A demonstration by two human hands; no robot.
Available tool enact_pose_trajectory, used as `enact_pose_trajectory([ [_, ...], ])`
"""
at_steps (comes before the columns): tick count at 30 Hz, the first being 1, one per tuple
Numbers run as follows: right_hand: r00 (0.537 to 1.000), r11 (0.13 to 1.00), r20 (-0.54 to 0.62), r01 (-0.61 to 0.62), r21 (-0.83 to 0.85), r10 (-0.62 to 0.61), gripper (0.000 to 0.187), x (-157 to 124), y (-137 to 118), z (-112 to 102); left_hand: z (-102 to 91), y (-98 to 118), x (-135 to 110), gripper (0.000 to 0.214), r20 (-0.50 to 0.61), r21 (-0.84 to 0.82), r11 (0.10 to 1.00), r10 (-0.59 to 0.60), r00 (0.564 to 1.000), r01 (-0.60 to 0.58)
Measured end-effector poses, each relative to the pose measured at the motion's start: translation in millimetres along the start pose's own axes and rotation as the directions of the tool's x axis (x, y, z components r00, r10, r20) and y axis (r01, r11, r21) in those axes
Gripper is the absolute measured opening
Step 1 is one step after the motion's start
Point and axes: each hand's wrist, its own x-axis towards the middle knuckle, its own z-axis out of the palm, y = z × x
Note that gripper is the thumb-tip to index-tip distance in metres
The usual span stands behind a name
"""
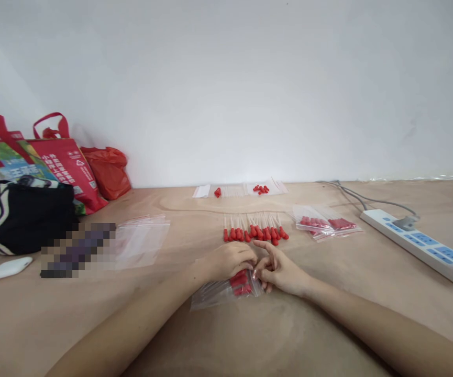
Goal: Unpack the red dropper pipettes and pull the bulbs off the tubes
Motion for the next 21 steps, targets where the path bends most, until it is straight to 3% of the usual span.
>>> enact_pose_trajectory([
  [7,0.999,0.999,0.026,-0.034,-0.004,0.034,0.077,2.3,1.3,-2.4,3.4,-3.5,0.2,0.019,-0.039,0.036,0.996,0.086,0.996,-0.084],
  [16,0.999,0.998,-0.013,-0.049,-0.04,0.048,0.078,2.0,0.0,-1.4,7.2,-6.7,-1.2,0.024,-0.201,0.089,0.97,0.24,0.95,-0.227],
  [21,0.998,0.998,-0.027,-0.052,-0.036,0.051,0.079,1.3,-1.5,-0.7,5.0,-5.6,-1.5,0.021,-0.171,0.057,0.965,0.263,0.949,-0.257],
])
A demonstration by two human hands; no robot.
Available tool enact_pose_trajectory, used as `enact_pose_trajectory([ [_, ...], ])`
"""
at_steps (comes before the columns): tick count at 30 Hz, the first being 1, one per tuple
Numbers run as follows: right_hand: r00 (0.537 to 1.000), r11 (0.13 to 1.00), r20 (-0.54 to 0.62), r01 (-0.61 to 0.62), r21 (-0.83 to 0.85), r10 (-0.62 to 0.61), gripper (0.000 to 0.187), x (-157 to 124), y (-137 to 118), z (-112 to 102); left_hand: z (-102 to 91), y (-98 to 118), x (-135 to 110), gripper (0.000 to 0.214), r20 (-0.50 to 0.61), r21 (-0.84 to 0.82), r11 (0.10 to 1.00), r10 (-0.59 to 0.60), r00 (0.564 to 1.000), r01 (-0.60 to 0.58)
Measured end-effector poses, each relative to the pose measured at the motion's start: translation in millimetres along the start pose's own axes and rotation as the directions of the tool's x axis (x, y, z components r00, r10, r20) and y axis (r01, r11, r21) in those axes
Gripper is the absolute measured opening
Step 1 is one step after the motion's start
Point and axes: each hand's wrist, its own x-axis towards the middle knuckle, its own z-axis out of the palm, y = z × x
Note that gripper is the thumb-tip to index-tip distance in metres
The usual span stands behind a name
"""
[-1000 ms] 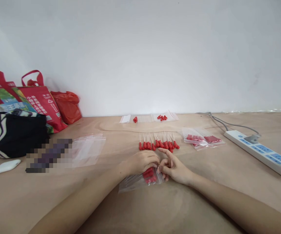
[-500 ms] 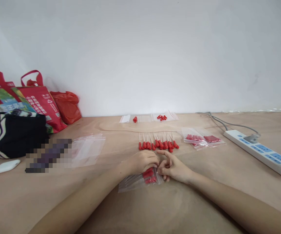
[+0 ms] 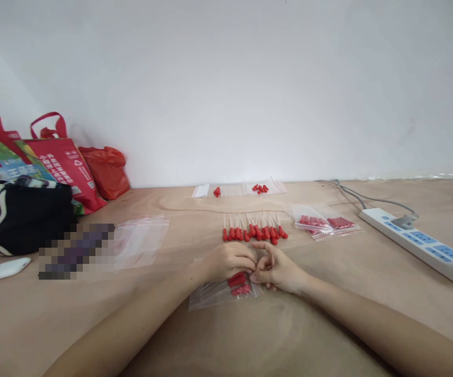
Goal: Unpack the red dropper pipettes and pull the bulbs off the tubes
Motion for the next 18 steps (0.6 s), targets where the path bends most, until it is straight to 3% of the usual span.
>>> enact_pose_trajectory([
  [18,1.0,1.0,0.014,0.019,-0.019,-0.019,0.079,-0.1,0.3,0.4,-10.6,3.2,5.9,0.017,0.224,0.116,0.991,-0.095,0.97,0.07],
])
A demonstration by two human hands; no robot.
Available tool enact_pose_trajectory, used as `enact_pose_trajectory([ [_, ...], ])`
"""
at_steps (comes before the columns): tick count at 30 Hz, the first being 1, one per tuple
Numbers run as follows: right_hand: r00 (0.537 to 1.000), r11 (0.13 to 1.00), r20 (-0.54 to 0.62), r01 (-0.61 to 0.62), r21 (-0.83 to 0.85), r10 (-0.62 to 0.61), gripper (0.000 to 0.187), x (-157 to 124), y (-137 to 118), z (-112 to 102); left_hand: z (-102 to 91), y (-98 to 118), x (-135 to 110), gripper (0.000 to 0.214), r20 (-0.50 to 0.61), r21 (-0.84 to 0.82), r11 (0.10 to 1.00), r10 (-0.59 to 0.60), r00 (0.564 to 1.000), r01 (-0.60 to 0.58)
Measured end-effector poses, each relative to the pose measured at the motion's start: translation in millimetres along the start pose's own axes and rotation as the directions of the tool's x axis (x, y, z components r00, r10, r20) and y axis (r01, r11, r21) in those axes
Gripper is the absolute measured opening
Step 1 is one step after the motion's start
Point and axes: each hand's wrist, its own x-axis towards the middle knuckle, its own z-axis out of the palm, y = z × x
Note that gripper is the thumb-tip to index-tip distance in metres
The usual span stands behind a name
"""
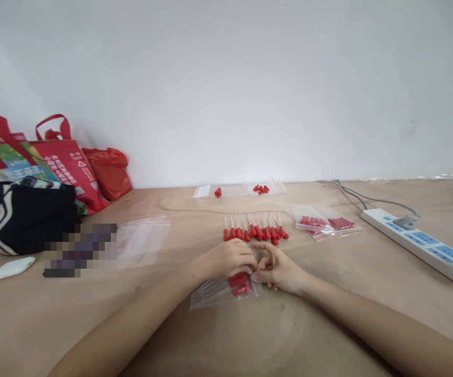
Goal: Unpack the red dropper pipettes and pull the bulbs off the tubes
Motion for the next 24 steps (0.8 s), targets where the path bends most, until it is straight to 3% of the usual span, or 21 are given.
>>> enact_pose_trajectory([
  [11,1.0,0.999,0.027,0.018,-0.045,-0.017,0.063,-0.5,-1.6,-0.8,-4.0,4.7,2.7,0.015,0.02,0.012,1.0,-0.014,1.0,0.014],
  [24,1.0,0.999,-0.028,-0.002,-0.034,0.001,0.055,1.3,-1.6,-1.7,0.5,3.9,0.3,0.017,0.029,0.061,0.997,-0.049,0.998,0.047],
])
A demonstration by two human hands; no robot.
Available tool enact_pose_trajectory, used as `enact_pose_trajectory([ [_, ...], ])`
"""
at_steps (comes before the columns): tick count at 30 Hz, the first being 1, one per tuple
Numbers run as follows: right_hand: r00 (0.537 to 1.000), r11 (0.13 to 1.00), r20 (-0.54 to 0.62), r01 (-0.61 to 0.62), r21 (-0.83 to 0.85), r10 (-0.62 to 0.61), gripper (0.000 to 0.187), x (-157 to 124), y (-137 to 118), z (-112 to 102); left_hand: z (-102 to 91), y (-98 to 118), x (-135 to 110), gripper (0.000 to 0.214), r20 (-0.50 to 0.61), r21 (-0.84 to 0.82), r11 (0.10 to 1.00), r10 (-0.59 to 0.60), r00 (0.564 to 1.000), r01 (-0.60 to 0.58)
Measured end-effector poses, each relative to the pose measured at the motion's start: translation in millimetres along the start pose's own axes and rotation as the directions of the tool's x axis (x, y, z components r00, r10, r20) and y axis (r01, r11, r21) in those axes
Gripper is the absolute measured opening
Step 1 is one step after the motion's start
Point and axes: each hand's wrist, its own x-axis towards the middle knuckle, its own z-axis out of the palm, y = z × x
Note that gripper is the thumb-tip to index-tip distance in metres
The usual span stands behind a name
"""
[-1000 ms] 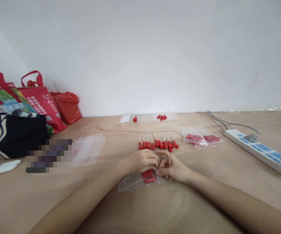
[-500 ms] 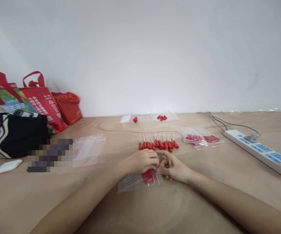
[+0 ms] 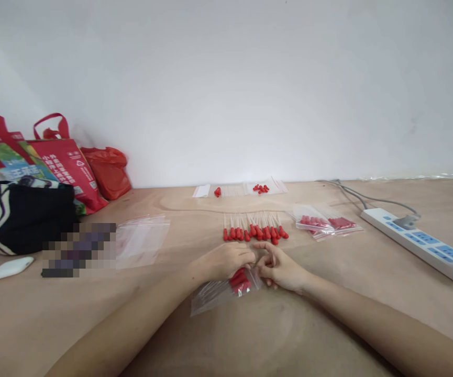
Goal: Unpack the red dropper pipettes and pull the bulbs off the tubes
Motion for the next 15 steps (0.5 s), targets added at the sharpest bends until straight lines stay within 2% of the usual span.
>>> enact_pose_trajectory([
  [10,1.0,1.0,-0.019,0.007,0.013,-0.007,0.056,0.1,0.4,0.8,-5.5,-2.0,-3.2,0.016,0.014,0.065,0.995,0.072,0.997,-0.073],
  [15,0.999,1.0,-0.035,0.009,0.01,-0.008,0.049,1.2,2.0,0.8,-3.5,-2.7,-4.7,0.022,-0.043,0.099,0.991,0.093,0.995,-0.088],
])
